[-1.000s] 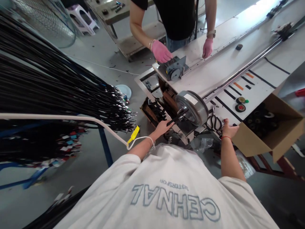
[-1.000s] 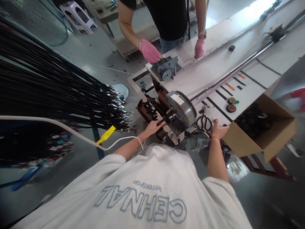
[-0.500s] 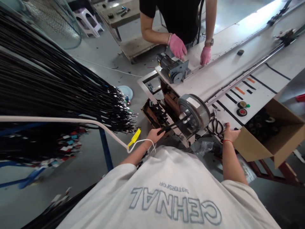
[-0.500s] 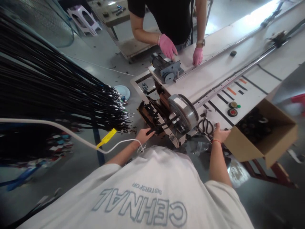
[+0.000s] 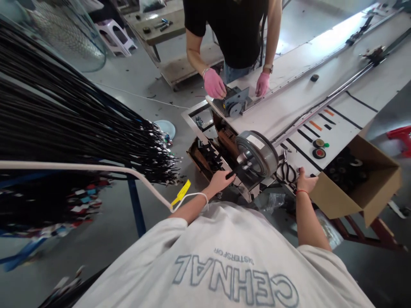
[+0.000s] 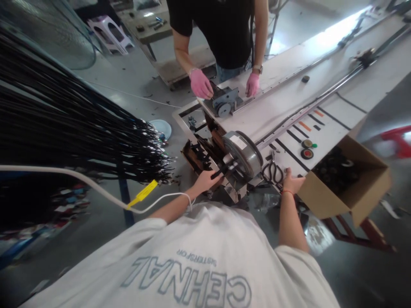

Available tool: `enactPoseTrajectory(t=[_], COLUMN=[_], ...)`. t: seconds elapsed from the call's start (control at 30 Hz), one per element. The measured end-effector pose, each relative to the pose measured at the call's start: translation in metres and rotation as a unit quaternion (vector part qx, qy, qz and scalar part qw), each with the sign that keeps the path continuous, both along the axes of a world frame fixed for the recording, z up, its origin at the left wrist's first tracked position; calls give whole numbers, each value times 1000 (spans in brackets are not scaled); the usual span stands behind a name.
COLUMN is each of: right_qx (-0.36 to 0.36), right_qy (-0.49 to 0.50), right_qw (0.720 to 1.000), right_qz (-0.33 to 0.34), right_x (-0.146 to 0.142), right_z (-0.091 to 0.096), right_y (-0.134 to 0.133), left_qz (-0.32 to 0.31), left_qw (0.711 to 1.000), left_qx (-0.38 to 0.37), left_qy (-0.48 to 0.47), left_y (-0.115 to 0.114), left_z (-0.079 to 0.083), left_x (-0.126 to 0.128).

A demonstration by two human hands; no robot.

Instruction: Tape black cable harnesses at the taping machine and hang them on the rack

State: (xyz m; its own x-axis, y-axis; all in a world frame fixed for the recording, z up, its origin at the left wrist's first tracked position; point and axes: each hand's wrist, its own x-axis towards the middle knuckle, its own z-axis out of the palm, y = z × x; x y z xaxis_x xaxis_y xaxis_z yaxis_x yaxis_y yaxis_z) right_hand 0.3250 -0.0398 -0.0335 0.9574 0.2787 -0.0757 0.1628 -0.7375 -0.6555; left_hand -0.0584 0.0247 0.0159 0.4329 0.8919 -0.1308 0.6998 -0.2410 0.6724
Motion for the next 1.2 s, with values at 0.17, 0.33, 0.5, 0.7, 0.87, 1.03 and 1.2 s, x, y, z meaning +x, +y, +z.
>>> enactPoseTrajectory(t=[0.17,0.33,0.5,0.7,0.87,1.03,1.2], right_qx=[1,-3,3,-11,0,3,2], right_qy=[6,5,2,14,9,1,4], right_qw=[1000,1000,1000,1000,1000,1000,1000], right_qz=[-3,3,7,-1,5,-1,5], right_x=[-1,-2,-5,-6,-6,-7,-7], right_z=[0,3,7,11,12,11,11], right_y=[-1,-1,0,2,2,3,3], left_qz=[3,1,24,12,16,24,19], left_qw=[1000,1000,999,1000,998,993,994], left_qx=[-6,1,-23,-16,-16,28,37], left_qy=[-3,-3,-26,7,59,113,106], left_y=[8,8,7,-2,-10,2,16], left_z=[-2,-7,-11,-25,-29,-9,3], left_x=[11,11,10,-11,-26,-13,2])
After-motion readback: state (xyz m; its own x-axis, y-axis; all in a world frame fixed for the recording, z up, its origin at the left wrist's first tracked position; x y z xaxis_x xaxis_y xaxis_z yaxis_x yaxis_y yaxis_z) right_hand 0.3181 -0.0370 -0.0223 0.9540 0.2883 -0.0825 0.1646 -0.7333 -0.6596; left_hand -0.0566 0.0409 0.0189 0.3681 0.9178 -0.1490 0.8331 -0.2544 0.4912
